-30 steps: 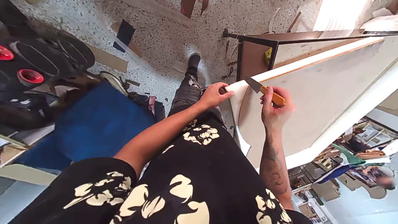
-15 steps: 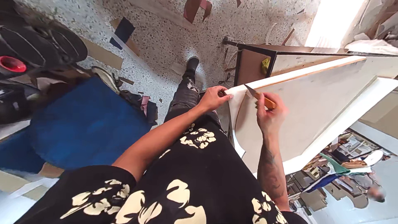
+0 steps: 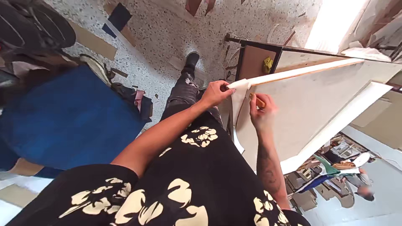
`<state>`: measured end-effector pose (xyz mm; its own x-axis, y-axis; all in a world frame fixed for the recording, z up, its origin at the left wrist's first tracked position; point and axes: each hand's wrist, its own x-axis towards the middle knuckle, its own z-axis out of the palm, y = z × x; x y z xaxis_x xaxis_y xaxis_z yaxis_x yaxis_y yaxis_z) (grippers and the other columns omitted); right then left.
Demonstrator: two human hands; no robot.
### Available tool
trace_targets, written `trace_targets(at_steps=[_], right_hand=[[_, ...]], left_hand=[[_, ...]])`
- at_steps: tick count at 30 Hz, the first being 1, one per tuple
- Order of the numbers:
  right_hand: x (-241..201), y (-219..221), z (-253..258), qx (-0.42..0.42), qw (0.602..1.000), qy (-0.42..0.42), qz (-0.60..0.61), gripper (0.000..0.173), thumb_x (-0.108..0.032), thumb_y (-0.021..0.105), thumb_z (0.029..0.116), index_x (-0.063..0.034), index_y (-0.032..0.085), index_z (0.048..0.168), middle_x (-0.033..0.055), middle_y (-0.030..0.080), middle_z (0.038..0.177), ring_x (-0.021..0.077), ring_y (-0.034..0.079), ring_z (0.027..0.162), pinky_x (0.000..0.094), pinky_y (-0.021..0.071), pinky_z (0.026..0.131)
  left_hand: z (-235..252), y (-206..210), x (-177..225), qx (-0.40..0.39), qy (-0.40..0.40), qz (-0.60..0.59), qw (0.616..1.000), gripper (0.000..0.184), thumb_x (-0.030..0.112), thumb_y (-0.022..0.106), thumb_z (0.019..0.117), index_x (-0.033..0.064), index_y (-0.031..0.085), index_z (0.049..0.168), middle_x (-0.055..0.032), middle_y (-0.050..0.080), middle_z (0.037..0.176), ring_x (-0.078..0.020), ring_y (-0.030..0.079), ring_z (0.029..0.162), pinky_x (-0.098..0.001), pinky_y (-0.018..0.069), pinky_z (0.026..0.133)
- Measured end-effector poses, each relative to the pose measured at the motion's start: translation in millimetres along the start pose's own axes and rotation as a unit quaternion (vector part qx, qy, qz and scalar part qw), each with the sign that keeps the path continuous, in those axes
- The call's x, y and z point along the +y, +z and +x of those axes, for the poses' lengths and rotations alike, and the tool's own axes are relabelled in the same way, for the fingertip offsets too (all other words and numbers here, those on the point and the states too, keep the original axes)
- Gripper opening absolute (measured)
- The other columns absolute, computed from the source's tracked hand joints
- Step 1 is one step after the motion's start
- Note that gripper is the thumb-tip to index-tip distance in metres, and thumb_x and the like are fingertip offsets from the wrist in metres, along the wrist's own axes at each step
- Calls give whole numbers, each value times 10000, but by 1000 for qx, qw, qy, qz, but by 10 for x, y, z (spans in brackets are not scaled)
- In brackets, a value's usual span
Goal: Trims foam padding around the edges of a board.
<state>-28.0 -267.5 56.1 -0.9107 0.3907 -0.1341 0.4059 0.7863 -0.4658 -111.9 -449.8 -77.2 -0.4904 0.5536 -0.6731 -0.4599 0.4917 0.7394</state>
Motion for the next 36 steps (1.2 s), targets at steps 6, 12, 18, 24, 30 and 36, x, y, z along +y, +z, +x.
trace_targets(at_steps=[6,12,18,24,30,36], right_hand=[[-228,-343,-66,-3,1000,-1,2,148,-141,683,965,-9,749,983,72,729,898,80,702,729,246,619,631],[-202,-228,-262,-12,1000,-11,-22,162,-164,691,961,-21,759,993,77,735,912,78,704,748,229,610,653],[47,76,-620,-10,999,-32,-43,159,-194,691,956,-53,761,981,74,728,893,92,682,709,242,586,634],[-44,-241,-815,-28,997,-63,-34,160,-194,673,966,-49,741,959,50,705,828,74,661,661,246,576,590],[75,-159,-1074,-31,992,-117,-42,175,-200,672,970,-44,750,965,58,709,821,84,661,656,244,570,591],[240,54,-1317,-46,987,-133,-71,172,-206,674,962,-55,756,953,69,708,844,99,663,686,246,559,612]], left_hand=[[-68,29,-71,28,-5,-30,999,404,480,744,913,143,733,1137,-19,746,921,-122,715,800,-396,616,778],[-128,4,-131,48,4,-46,998,390,453,722,936,118,725,1137,-30,751,924,-122,725,803,-387,623,782],[-153,161,-274,106,9,-89,990,409,429,720,931,78,715,1139,-54,746,912,-144,730,775,-391,634,772],[-303,226,-536,157,-22,-170,973,412,419,713,948,47,714,1125,-71,710,862,-154,659,677,-368,583,656],[-411,240,-787,218,15,-223,950,402,391,707,957,9,697,1078,-66,676,776,-150,631,599,-346,580,594],[-568,228,-962,244,10,-231,942,393,394,710,954,10,709,1033,-54,677,736,-143,628,569,-330,573,571]])
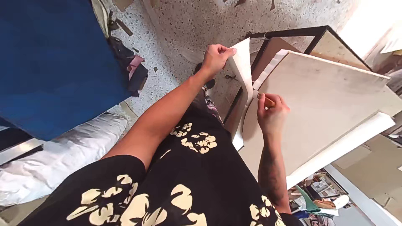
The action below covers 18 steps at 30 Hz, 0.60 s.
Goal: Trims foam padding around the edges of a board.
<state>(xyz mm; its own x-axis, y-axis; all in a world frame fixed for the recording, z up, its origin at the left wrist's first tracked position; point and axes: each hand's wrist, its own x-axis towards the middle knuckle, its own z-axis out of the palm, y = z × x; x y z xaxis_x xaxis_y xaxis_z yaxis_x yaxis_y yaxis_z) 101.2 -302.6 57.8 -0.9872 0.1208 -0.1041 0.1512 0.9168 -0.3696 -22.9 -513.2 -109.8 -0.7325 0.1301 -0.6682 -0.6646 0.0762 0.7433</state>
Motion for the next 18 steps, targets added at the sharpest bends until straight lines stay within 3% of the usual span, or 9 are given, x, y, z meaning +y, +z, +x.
trace_targets(at_steps=[3,7,11,15,18], right_hand=[[-166,-328,-37,-12,1000,-13,15,160,-178,696,963,-33,763,967,75,734,903,77,699,753,219,591,646],[65,114,-346,-19,999,-35,-6,167,-193,687,958,-40,754,974,91,728,896,117,692,737,251,578,639],[-109,-332,-406,-14,997,-70,30,154,-136,702,953,6,756,976,121,742,962,116,724,834,234,613,701],[78,30,-650,-39,997,-72,12,148,-160,703,949,-30,764,984,105,741,969,114,710,803,235,593,684],[-86,-247,-695,-46,997,-64,14,152,-160,697,955,-25,762,988,91,739,947,103,708,786,245,603,674]], left_hand=[[8,-133,-91,2,-15,-2,1000,395,400,701,962,16,702,1056,-57,678,765,-148,635,588,-337,580,583],[-95,-227,-222,12,-30,10,999,407,418,697,957,24,703,1058,-57,687,793,-149,653,614,-350,597,615],[-203,-414,-326,26,-22,4,999,417,420,681,970,16,695,1074,-67,686,803,-157,655,630,-360,596,625],[-295,-504,-448,46,-18,-6,999,399,407,683,972,24,699,1080,-49,699,829,-141,665,632,-336,605,625],[-428,-654,-545,73,-5,-31,997,375,390,682,979,22,700,1049,-38,691,799,-134,650,607,-327,597,615]])
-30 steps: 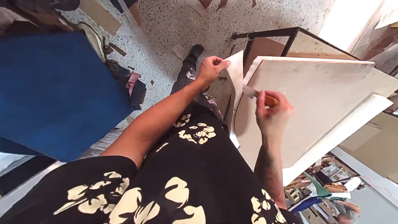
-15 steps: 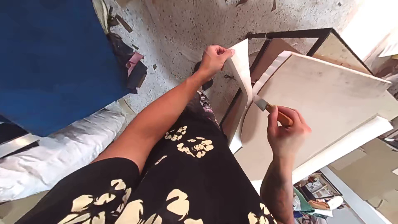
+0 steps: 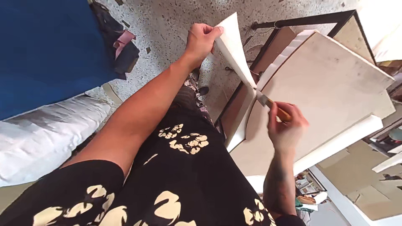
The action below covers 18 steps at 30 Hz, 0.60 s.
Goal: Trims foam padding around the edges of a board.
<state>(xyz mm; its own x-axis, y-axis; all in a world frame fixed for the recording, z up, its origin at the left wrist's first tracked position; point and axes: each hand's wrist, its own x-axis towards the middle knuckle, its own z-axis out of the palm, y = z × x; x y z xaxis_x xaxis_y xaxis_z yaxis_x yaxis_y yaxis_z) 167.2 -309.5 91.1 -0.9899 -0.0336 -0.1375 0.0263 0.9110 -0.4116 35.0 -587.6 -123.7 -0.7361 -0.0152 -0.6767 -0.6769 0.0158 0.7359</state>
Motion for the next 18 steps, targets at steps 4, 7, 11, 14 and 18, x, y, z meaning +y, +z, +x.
trace_targets(at_steps=[4,7,11,14,18], right_hand=[[-2,7,-259,5,1000,15,5,153,-171,685,961,-33,750,978,73,727,900,93,695,720,263,604,625],[153,210,-396,21,1000,-11,-6,153,-183,686,956,-49,760,970,73,729,899,89,682,720,245,580,633],[-10,-163,-603,16,999,-35,13,136,-140,710,946,-15,762,965,88,743,939,96,712,775,241,610,658],[230,203,-766,-4,999,-52,10,137,-157,701,951,-35,751,986,103,735,995,110,701,781,253,598,666],[142,-227,-934,-6,997,-75,13,144,-160,711,951,-26,763,964,103,750,1011,112,720,851,250,606,715]], left_hand=[[-162,-197,-184,20,9,-12,1000,365,382,670,988,24,690,1057,-27,691,829,-128,661,640,-324,607,647],[-272,-342,-224,32,21,-18,999,349,384,670,988,40,689,1043,-6,693,830,-117,668,650,-317,612,656],[-422,-555,-373,41,19,-12,999,355,389,663,995,41,696,1058,-9,702,847,-113,673,665,-316,613,673],[-560,-641,-482,54,26,-25,998,335,376,662,999,42,689,1003,-3,694,805,-117,673,652,-316,615,672],[-814,-851,-535,80,28,-13,996,320,375,660,999,57,689,999,17,696,798,-99,667,643,-305,608,663]])
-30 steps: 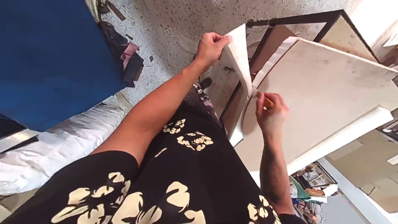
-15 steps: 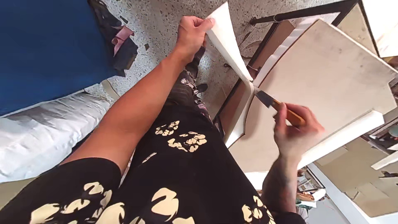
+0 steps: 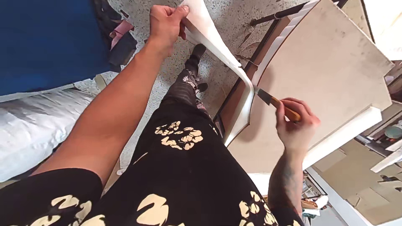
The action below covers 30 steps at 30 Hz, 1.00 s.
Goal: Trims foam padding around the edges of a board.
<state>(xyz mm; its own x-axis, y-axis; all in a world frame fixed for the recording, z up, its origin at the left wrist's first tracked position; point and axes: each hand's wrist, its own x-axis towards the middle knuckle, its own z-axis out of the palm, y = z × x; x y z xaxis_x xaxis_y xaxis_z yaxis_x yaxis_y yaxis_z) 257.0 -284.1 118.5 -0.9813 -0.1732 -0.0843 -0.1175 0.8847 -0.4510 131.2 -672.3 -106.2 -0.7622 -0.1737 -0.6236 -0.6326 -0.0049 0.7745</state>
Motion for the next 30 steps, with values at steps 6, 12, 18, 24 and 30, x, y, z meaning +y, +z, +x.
trace_targets(at_steps=[6,12,18,24,30], right_hand=[[144,494,-283,-18,1000,16,-2,152,-186,681,974,-57,753,1011,99,728,1072,132,712,851,293,611,736],[49,265,-614,-40,999,-4,-8,163,-189,672,979,-52,756,1009,99,739,1060,134,715,876,278,601,750],[78,48,-813,-55,998,-18,1,183,-215,670,986,-58,763,999,94,745,1035,119,712,849,258,598,734],[342,383,-1216,-72,997,-16,14,203,-210,631,1007,-57,761,1033,104,739,1084,139,720,880,277,606,779],[281,174,-1541,-83,996,-14,11,203,-209,635,1006,-53,758,1047,104,737,1078,142,717,870,280,606,773]], left_hand=[[-330,-283,-203,32,4,-15,999,317,386,637,1008,74,670,960,28,695,786,-104,679,658,-314,614,673],[-609,-590,-410,65,-16,10,998,362,432,633,1002,72,666,999,23,696,809,-111,688,684,-330,620,698],[-828,-851,-432,100,-22,29,994,344,435,647,989,92,660,1016,45,695,812,-92,681,669,-311,616,682],[-1062,-948,-497,122,-22,18,992,329,428,649,983,105,652,1050,55,701,836,-86,684,685,-297,610,691],[-1188,-1091,-566,126,-16,18,992,341,422,662,974,93,655,1064,34,709,855,-113,701,716,-332,627,730]])
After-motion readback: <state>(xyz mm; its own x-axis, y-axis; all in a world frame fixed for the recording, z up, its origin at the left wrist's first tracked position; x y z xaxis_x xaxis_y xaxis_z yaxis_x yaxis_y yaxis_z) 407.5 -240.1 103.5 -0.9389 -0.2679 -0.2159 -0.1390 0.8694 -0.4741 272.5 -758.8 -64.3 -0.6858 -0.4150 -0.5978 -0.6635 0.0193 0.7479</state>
